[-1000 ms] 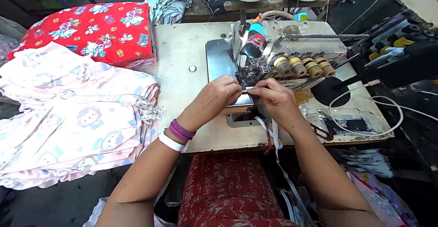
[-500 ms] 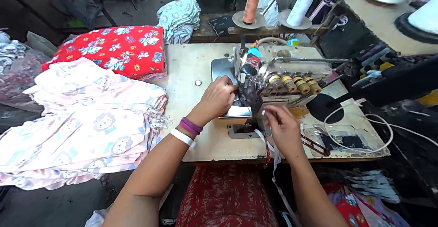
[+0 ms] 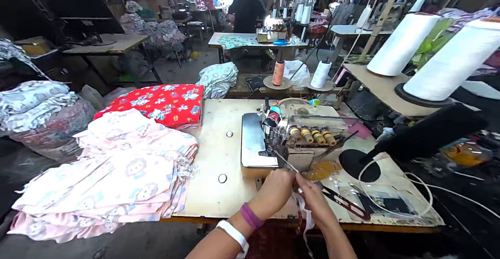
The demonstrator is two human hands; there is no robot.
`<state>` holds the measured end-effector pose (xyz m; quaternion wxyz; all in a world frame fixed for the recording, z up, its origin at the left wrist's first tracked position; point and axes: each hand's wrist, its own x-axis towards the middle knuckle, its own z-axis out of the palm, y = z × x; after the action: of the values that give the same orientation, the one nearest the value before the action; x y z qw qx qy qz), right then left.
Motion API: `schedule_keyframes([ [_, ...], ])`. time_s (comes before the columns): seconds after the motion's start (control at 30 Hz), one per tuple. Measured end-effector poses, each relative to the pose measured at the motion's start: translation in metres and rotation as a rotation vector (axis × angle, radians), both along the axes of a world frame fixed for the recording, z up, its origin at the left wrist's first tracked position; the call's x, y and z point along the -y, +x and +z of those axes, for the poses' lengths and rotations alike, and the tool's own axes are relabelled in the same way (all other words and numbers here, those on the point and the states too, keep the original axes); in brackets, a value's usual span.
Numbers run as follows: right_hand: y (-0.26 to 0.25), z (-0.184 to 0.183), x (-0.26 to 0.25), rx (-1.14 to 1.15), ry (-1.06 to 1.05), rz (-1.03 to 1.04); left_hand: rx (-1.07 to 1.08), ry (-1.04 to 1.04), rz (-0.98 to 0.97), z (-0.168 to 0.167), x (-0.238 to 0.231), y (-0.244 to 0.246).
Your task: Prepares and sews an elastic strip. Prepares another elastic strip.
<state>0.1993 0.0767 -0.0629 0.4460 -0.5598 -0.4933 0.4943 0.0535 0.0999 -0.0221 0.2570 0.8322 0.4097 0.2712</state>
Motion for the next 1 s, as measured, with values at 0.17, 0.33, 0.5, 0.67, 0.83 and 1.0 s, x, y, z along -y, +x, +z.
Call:
schedule_keyframes([
  [0.17, -0.005, 0.033, 0.03, -0.408, 0.196, -0.074, 0.397, 0.095, 0.011, 0.031, 0.018, -0.01],
  [0.33, -0.038, 0.038, 0.044, -0.318, 0.266, -0.073, 0.542, 0.029, 0.189, 0.012, 0.057, -0.066],
  [0.5, -0.071, 0.036, 0.06, -0.344, 0.195, 0.155, 0.706, 0.043, 0.22, 0.0, 0.088, -0.089],
  [0.67, -0.064, 0.046, 0.071, -0.318, 0.169, 0.195, 0.79, -0.006, 0.445, -0.013, 0.091, -0.113],
  [0.83, -0.081, 0.029, 0.082, -0.236, 0.121, 0.203, 0.727, 0.007, 0.312, -0.023, 0.105, -0.093],
  [1.0, -0.086, 0.031, 0.078, -0.325, 0.124, 0.053, 0.733, 0.078, 0.349, -0.028, 0.104, -0.108],
])
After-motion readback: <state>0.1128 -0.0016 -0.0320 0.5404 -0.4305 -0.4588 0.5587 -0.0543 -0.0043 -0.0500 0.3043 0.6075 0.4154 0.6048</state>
